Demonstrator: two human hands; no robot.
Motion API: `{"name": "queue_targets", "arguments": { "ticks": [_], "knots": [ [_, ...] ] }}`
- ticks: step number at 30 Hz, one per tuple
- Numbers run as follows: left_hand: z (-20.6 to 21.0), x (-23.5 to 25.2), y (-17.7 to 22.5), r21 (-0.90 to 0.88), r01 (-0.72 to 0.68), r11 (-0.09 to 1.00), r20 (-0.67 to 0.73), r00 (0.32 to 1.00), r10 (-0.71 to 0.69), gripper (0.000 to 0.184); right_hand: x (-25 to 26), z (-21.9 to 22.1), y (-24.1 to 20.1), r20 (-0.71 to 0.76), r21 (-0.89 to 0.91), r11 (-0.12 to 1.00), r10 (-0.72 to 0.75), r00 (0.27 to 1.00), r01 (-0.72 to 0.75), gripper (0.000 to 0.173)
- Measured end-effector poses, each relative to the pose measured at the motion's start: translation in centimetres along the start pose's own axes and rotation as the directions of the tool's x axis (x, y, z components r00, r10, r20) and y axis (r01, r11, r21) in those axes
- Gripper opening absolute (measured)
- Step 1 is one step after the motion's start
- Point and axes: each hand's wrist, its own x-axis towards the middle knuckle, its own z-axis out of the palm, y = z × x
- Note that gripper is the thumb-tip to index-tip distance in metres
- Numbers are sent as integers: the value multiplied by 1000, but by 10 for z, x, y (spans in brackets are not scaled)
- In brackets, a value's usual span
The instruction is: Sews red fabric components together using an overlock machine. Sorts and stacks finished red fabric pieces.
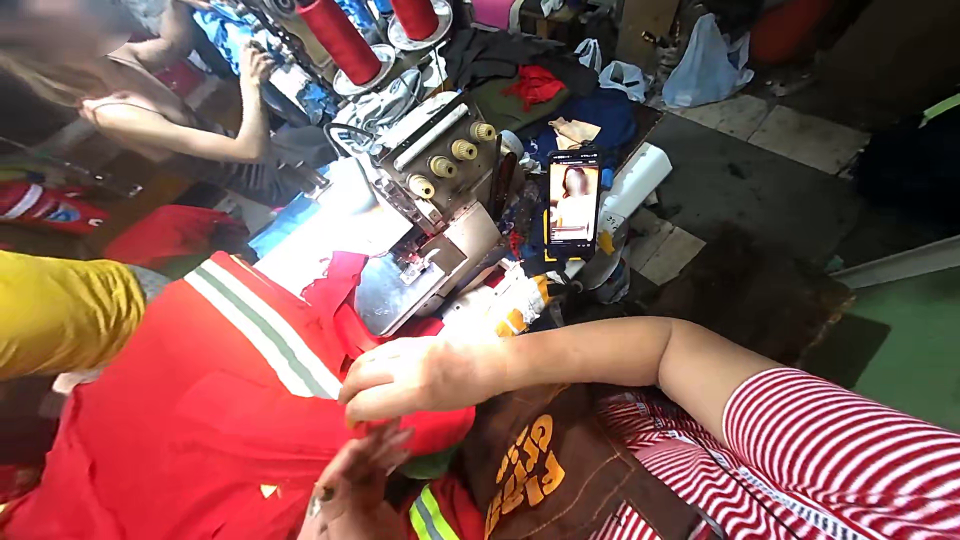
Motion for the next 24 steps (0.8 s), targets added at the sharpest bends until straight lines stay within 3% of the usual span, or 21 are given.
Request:
{"name": "queue_targets", "arguments": {
  "ticks": [3, 6, 12, 19, 22, 24],
  "knots": [
    [13, 31, 10, -165, 109, 980, -248, 957, -149, 37, 0, -12, -20, -48, 73, 995, -62, 997, 66, 9],
    [-2, 70, 4, -177, 14, 984, -297, 953, -67, 30, -9, -37, -41, -24, 241, 967, -79, 997, 82, 15],
    [-28, 120, -12, -320, -10, 947, -402, 907, -126, 25, -37, -102, -68, 286, 372, 925, -33, 958, -79, 9],
    [-10, 129, -18, -198, 16, 980, -520, 846, -118, 33, -60, -148, -83, 545, 413, 838, 86, 834, -356, 8],
    [9, 124, -20, -108, 34, 994, -573, 815, -90, 40, -61, -149, -78, 590, 393, 834, 93, 802, -386, 10],
    [29, 117, -16, -21, 79, 997, -619, 782, -75, 29, -59, -147, -76, 613, 337, 861, 107, 783, -381, 10]
  ]
}}
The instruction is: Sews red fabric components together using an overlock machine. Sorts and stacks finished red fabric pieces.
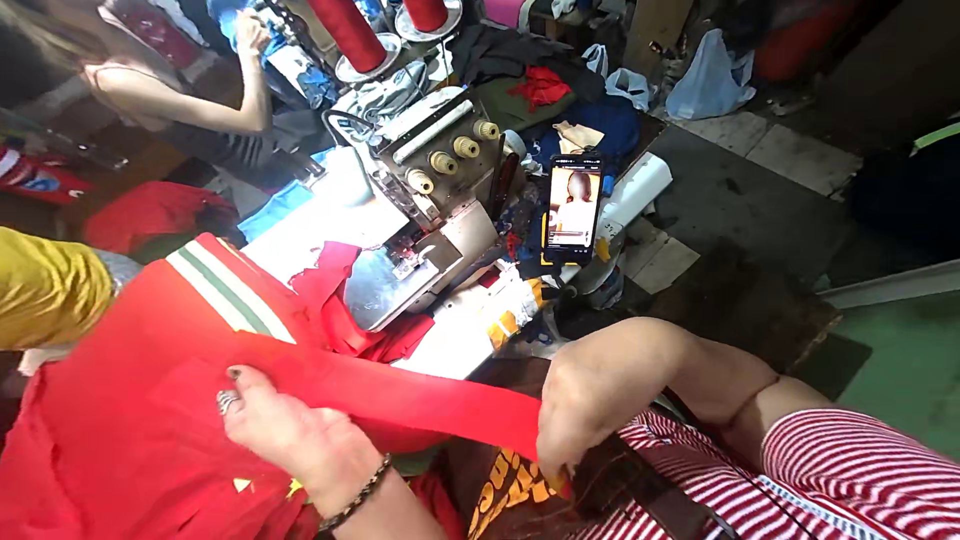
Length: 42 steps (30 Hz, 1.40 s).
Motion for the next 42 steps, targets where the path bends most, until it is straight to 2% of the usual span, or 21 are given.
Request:
{"name": "queue_targets", "arguments": {
  "ticks": [2, 4, 6, 10, 14, 16, 18, 23, 27, 30, 32, 34, 35, 37, 39, 40, 41, 42],
  "knots": [
    [7, -17, -3, -11, -67, 998, 7, 998, 67, 14, 5, 1, 5, -14, -80, 997, 9, 1000, -10, 9],
    [8, -36, -11, -79, -111, 991, 132, 984, 121, 16, 9, 5, 14, -47, -149, 988, 18, 999, -25, 8],
    [12, -58, -19, -111, -68, 992, 246, 965, 93, 16, 15, 8, 24, -85, -195, 979, 48, 995, -64, 10],
    [15, -95, -32, -224, 141, 964, 477, 879, -18, 20, 30, 14, 40, -249, -250, 959, 72, 966, -136, 15],
    [16, -112, -32, -256, 268, 929, 522, 847, -100, 20, 45, 14, 43, -546, -207, 933, 139, 827, -293, 15],
    [14, -116, -31, -282, 306, 909, 553, 826, -106, 19, 48, 11, 46, -638, -183, 915, 168, 751, -360, 11],
    [11, -118, -30, -302, 358, 884, 588, 799, -122, 18, 49, 10, 49, -677, -177, 894, 193, 710, -412, 7],
    [6, -116, -23, -281, 486, 828, 640, 738, -216, 19, 50, 12, 52, -699, -197, 860, 214, 682, -471, 7],
    [3, -114, -24, -277, 494, 824, 656, 724, -213, 16, 50, 13, 54, -710, -210, 856, 199, 676, -472, 7],
    [4, -111, -24, -231, 421, 877, 657, 732, -179, 11, 53, 15, 58, -736, -203, 850, 196, 649, -486, 9],
    [4, -105, -23, -171, 314, 934, 651, 747, -132, 14, 58, 17, 61, -766, -167, 855, 201, 611, -491, 14],
    [3, -89, -21, -82, 62, 995, 673, 740, 9, 16, 62, 14, 67, -764, -72, 893, 237, 600, -444, 26],
    [4, -76, -19, -43, -97, 994, 705, 703, 99, 17, 64, 11, 71, -742, 36, 920, 286, 607, -390, 34],
    [10, -44, -14, -8, -400, 917, 775, 577, 258, 15, 70, 4, 81, -660, 350, 909, 409, 630, -224, 43],
    [21, -11, -13, -2, -606, 795, 828, 446, 341, 15, 80, 0, 96, -623, 536, 837, 478, 619, -108, 47],
    [28, 2, -13, 17, -653, 757, 842, 418, 341, 15, 84, -1, 104, -634, 568, 818, 504, 587, -89, 46],
    [36, 10, -14, 64, -669, 741, 847, 429, 314, 16, 88, 0, 114, -656, 577, 812, 525, 542, -87, 43],
    [43, 15, -16, 136, -677, 723, 837, 469, 282, 17, 92, 1, 122, -677, 578, 809, 547, 494, -104, 41]
  ]
}}
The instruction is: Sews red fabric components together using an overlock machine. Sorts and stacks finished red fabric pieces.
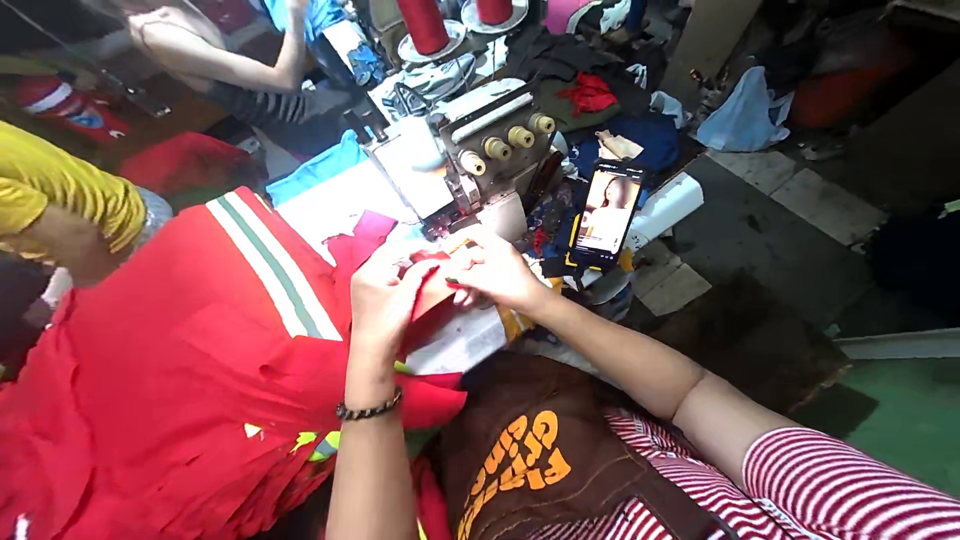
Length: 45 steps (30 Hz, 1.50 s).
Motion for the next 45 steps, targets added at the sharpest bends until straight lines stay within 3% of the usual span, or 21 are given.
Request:
{"name": "queue_targets", "arguments": {
  "ticks": [3, 6, 8, 11, 15, 19, 23, 32, 36, 39, 42, 45],
  "knots": [
    [16, 8, -10, 244, 13, 970, -57, 998, 1, 17, 7, 3, 11, -103, -69, 997, 12, 995, -19, 37],
    [34, -8, -7, 498, 2, 867, -192, 975, 108, 21, 4, 1, 15, -111, -173, 985, -1, 994, -18, 38],
    [53, -24, 6, 561, 66, 825, -283, 952, 116, 19, -2, -6, 17, -98, -185, 982, 5, 995, -23, 40],
    [76, -41, 21, 541, 143, 829, -343, 937, 62, 27, -7, -16, 18, -107, -134, 991, -2, 994, -12, 39],
    [82, -40, 21, 533, 104, 839, -311, 947, 80, 37, -11, -26, 18, -141, -81, 996, -32, 990, 21, 41],
    [82, -34, 17, 544, 110, 832, -363, 925, 115, 23, -8, -28, 18, -160, -114, 988, -118, 980, 100, 39],
    [77, -31, 18, 519, 116, 847, -349, 933, 86, 21, -7, -28, 19, -166, -188, 975, -149, 975, 117, 41],
    [51, -9, 15, 373, 281, 884, -230, 951, -206, 30, 30, -25, 29, -238, -336, 922, -280, 930, 191, 34],
    [40, -2, 19, 510, 272, 816, -164, 962, -218, 40, 4, -34, 22, -215, -431, 902, -144, 966, 39, 35],
    [42, 11, 16, 702, 234, 673, -112, 969, -220, 45, -9, -43, 41, -198, -510, 860, -131, 972, 12, 38],
    [43, 54, -1, 722, 433, 540, -229, 886, -404, 44, -10, -53, 65, -194, -555, 832, -109, 975, -18, 37],
    [27, 48, -11, 568, 468, 677, -246, 882, -403, 45, -11, -59, 71, -223, -485, 873, -64, 973, -54, 34]
  ]
}}
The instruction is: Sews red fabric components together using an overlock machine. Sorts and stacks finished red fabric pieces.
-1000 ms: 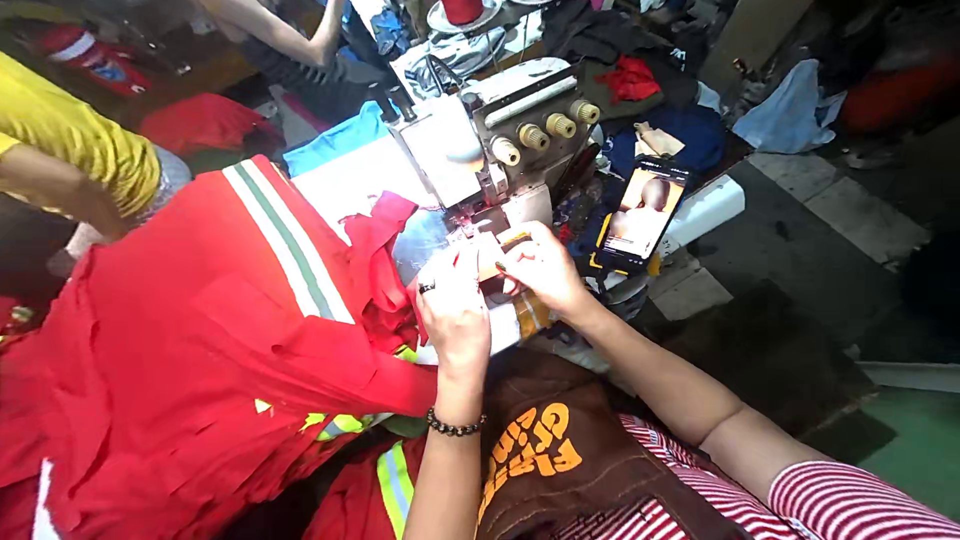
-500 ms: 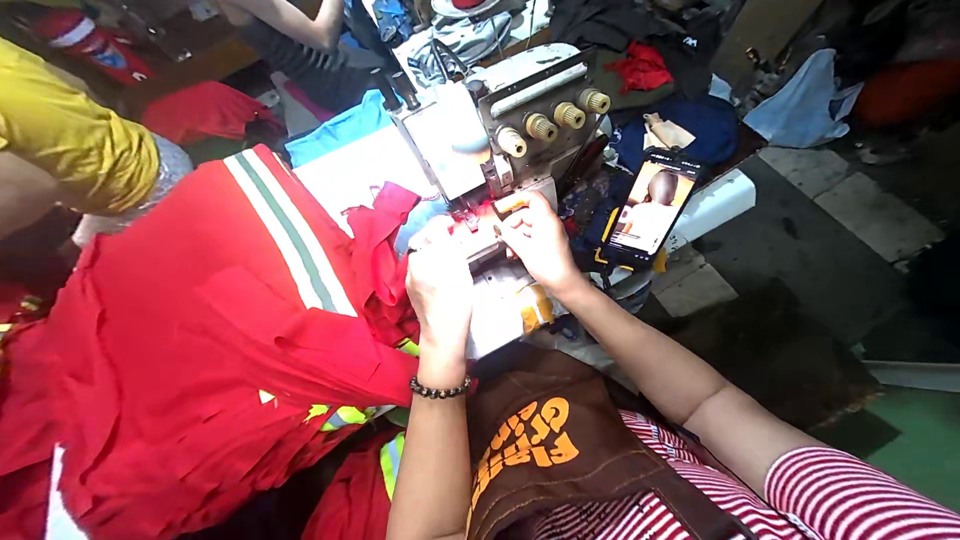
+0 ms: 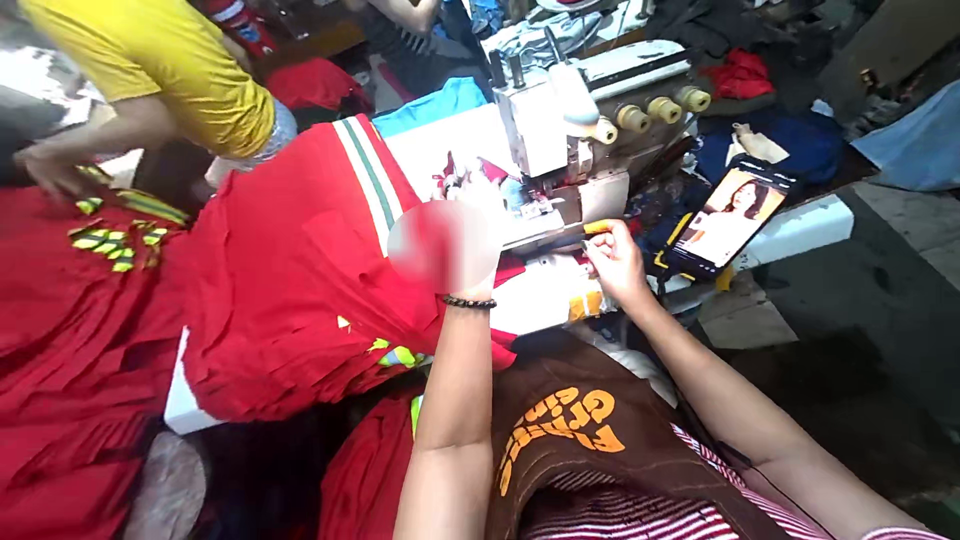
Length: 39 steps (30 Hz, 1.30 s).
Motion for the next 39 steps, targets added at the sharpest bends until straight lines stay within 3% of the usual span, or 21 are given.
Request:
{"name": "queue_targets", "arguments": {
  "ticks": [2, 5, 9, 12, 15, 17, 19, 21, 22, 26, 27, 29, 31, 33, 34, 35, 36, 39],
  "knots": [
    [-18, -24, -17, -200, -81, 977, -45, 996, 73, 43, 1, -1, 1, 6, 58, 998, 11, 1000, -11, 34],
    [-40, -80, -58, -221, -214, 951, -152, 971, 183, 32, -1, -3, 2, -5, 103, 995, -9, 1000, 10, 31],
    [-51, -139, -114, -28, 138, 990, -199, 970, -141, 38, -6, -2, 3, 1, 73, 996, -51, 999, 51, 27],
    [-45, -152, -132, 36, 163, 986, -227, 962, -151, 28, -9, -1, -2, 19, 61, 997, -39, 999, 38, 27],
    [-56, -152, -118, -64, 3, 998, -266, 964, -20, 18, -14, -6, -19, 66, 138, 988, -75, 995, 65, 31],
    [-69, -153, -97, -173, -182, 968, -237, 962, 139, 15, -21, -9, -44, 129, 173, 961, -238, 963, 215, 39],
    [-81, -155, -69, -261, -378, 888, -182, 923, 340, 16, -29, -10, -71, 243, 110, 876, -482, 842, 470, 54],
    [-87, -158, -39, -287, -502, 816, -170, 865, 472, 18, -43, -7, -99, 376, 103, 789, -595, 711, 606, 62],
    [-88, -160, -28, -287, -535, 795, -196, 845, 498, 18, -48, -6, -110, 418, 130, 785, -597, 684, 606, 56],
    [-88, -175, -11, -460, -488, 742, -361, 866, 346, 14, -46, -8, -125, 282, 235, 828, -559, 780, 509, 18],
    [-86, -180, -10, -546, -466, 696, -361, 881, 306, 14, -43, -10, -125, 246, 208, 819, -574, 781, 536, 16],
    [-77, -193, -11, -799, -319, 509, -171, 933, 316, 28, -40, -14, -125, 209, 179, 786, -619, 757, 592, 12],
    [-61, -200, -11, -977, 61, 205, 141, 906, 399, 59, -45, -17, -131, 216, 206, 743, -669, 711, 636, 13],
    [-46, -199, -13, -872, 452, -186, 352, 845, 403, 64, -54, -19, -138, 221, 270, 651, -759, 612, 710, 11],
    [-43, -197, -15, -761, 544, -354, 425, 830, 362, 57, -59, -20, -140, 227, 317, 600, -800, 556, 734, 10],
    [-43, -192, -20, -670, 569, -477, 457, 822, 340, 47, -65, -24, -144, 239, 367, 567, -823, 515, 737, 9],
    [-44, -186, -22, -645, 552, -528, 466, 832, 300, 40, -70, -29, -147, 253, 413, 542, -840, 480, 732, 9],
    [-47, -164, -23, -699, 471, -538, 510, 856, 86, 35, -84, -53, -156, 340, 536, 520, -854, 394, 665, 8]
  ]
}}
